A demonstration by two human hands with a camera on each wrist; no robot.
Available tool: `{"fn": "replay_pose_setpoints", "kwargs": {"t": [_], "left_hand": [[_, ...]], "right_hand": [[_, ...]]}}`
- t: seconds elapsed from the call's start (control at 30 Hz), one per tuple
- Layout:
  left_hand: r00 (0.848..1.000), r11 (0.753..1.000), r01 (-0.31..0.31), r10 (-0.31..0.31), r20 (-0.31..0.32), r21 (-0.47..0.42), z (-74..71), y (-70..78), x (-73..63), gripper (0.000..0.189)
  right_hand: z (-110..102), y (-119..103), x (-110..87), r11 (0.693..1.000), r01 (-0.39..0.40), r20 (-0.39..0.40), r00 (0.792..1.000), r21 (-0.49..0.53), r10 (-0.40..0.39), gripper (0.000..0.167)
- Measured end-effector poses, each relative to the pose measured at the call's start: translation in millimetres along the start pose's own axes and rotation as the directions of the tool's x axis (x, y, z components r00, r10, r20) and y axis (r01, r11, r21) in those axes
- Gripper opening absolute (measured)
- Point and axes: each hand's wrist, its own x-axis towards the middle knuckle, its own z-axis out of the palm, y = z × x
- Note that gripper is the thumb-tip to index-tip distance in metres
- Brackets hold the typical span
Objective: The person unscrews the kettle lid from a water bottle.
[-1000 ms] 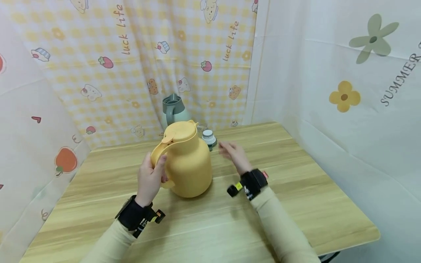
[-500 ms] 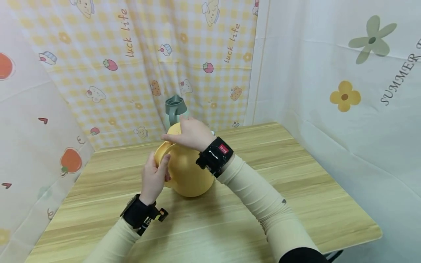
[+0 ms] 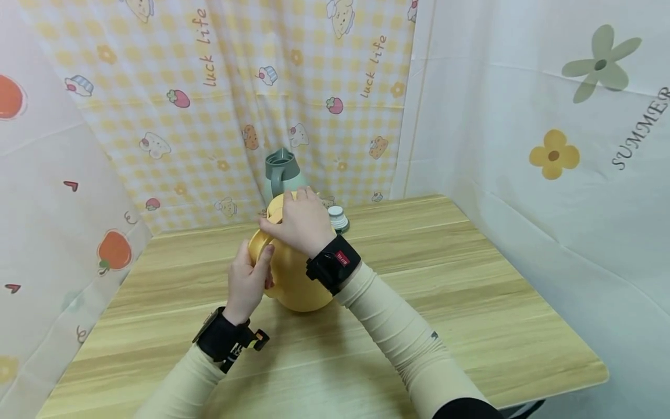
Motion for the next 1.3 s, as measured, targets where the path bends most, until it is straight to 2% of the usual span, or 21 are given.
{"fn": "replay_pose_setpoints", "kwargs": {"t": [0.1, 0.27, 0.53, 0.67, 0.8, 0.93, 1.1, 1.3], "left_hand": [[0.999, 0.999, -0.019, 0.021, 0.037, -0.038, -1.4, -1.7, 1.9, 0.015], [0.996, 0.996, 0.007, 0.002, 0.091, -0.089, -5.8, -4.1, 3.0, 0.013], [0.993, 0.993, -0.003, 0.017, 0.119, -0.118, -8.4, -5.4, 6.7, 0.011], [0.991, 0.99, -0.009, 0.028, 0.132, -0.142, -10.9, -10.7, 10.2, 0.011], [0.986, 0.982, -0.003, 0.035, 0.166, -0.187, -15.3, -18.7, 13.0, 0.013], [0.978, 0.975, 0.019, 0.028, 0.206, -0.223, -20.8, -22.8, 15.1, 0.015], [0.976, 0.974, 0.026, 0.023, 0.217, -0.223, -22.9, -25.5, 16.8, 0.017], [0.979, 0.968, 0.049, 0.003, 0.204, -0.247, -19.3, -47.9, 22.1, 0.016]], "right_hand": [[0, 3, 0.8, 1.0, 0.024, -0.031, 0.999, 0.018, -0.023, 0.068], [1, 5, 0.9, 0.997, 0.067, -0.044, 0.997, 0.043, -0.065, 0.059], [-1, 9, 2.5, 0.981, 0.126, -0.085, 0.99, 0.148, -0.114, 0.045], [0, 13, 4.8, 0.972, 0.153, -0.085, 0.987, 0.179, -0.14, 0.05], [0, 20, 2.8, 0.963, 0.125, -0.02, 0.992, 0.241, -0.123, 0.066], [0, 31, 1.0, 0.941, 0.106, 0.035, 0.992, 0.322, -0.124, 0.07], [2, 44, 5.4, 0.903, 0.186, 0.023, 0.977, 0.388, -0.211, 0.068], [3, 61, 13.0, 0.856, 0.271, 0.022, 0.95, 0.44, -0.312, 0.064]]}}
